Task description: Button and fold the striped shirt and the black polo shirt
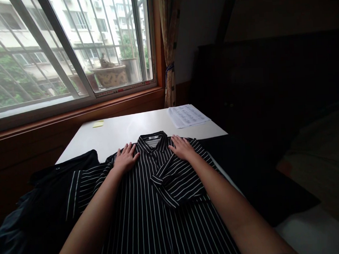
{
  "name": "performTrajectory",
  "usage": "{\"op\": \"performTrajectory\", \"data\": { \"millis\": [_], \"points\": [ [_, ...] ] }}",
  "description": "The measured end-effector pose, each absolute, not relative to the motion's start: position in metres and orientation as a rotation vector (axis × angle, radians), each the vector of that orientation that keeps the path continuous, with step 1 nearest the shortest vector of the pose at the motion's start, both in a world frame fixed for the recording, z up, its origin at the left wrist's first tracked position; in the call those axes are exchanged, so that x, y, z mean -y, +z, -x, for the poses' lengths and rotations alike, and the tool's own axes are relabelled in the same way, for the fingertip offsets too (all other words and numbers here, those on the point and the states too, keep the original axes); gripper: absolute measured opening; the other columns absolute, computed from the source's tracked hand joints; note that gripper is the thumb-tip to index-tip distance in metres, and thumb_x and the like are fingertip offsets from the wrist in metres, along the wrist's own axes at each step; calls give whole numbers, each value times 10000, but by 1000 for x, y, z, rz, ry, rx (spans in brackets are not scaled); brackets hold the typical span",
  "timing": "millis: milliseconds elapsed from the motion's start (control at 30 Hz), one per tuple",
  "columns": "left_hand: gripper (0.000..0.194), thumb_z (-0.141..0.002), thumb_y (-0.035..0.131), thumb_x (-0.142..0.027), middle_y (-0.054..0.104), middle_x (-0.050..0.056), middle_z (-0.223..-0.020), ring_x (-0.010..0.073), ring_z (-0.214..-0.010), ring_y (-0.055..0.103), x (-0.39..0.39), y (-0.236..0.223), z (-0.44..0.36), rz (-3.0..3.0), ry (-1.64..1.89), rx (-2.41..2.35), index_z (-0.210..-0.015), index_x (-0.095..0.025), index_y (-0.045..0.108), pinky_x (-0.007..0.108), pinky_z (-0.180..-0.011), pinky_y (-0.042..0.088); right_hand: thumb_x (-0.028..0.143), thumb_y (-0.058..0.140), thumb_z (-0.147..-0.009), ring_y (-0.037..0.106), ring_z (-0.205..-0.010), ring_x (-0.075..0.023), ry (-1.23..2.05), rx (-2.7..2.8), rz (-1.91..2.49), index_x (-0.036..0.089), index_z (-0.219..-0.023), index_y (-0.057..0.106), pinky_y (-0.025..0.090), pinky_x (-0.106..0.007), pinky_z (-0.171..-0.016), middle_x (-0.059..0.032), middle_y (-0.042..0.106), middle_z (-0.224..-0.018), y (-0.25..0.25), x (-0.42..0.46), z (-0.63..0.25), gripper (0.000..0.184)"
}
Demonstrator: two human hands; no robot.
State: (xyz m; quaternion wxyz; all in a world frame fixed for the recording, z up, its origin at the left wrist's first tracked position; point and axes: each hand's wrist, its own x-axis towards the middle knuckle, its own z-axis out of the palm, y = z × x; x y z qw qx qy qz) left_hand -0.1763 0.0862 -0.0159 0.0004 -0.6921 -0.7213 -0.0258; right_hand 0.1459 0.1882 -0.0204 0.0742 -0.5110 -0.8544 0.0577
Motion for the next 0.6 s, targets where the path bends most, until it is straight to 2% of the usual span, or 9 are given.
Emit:
{"op": "performTrajectory", "data": {
  "millis": [133,267,367,467,533,600],
  "points": [
    [670,-1011,283,-587,195,92,-1668,309,-1544,153,-88,-17,172,2146,-128,2263,-1578,-231,301,619,-1202,163,603,181,-1006,121,-1547,-223,167,2565,1533,165,-1599,249,77,-448,-1244,-60,173,-1681,-24,-190,-147,741],
    [575,-1030,316,-480,300,122,-1636,329,-1521,230,-82,-8,166,2122,-232,2198,-1529,-206,399,646,-1185,193,608,178,-1003,122,-1546,-221,166,2563,1537,183,-1602,240,71,-447,-1245,-45,161,-1684,-25,-190,-147,737],
    [477,-1041,324,-371,441,92,-1565,271,-1477,334,-72,4,158,2139,-319,2097,-1456,-216,500,550,-1231,186,604,188,-1004,119,-1547,-212,170,2563,1540,179,-1601,243,67,-439,-1247,-43,163,-1683,-24,-190,-147,735],
    [369,-1019,415,-316,610,31,-1398,221,-1362,474,-63,12,143,2415,-382,1785,-1315,-286,634,437,-1206,308,603,193,-1003,113,-1548,-215,178,2564,1544,169,-1600,243,67,-438,-1247,-48,161,-1684,-22,-190,-146,740],
    [337,-995,481,-295,653,24,-1332,229,-1327,501,-61,10,131,2614,-420,1533,-1278,-306,663,433,-1156,386,599,193,-1004,115,-1548,-222,184,2567,1547,168,-1600,244,70,-444,-1246,-53,163,-1683,-22,-189,-146,737],
    [351,-988,505,-295,641,37,-1353,242,-1350,483,-61,6,119,2673,-442,1445,-1310,-293,644,449,-1146,401,594,192,-1007,119,-1547,-223,186,2568,1550,173,-1599,248,71,-448,-1245,-55,165,-1683,-21,-190,-146,728]
  ]
}}
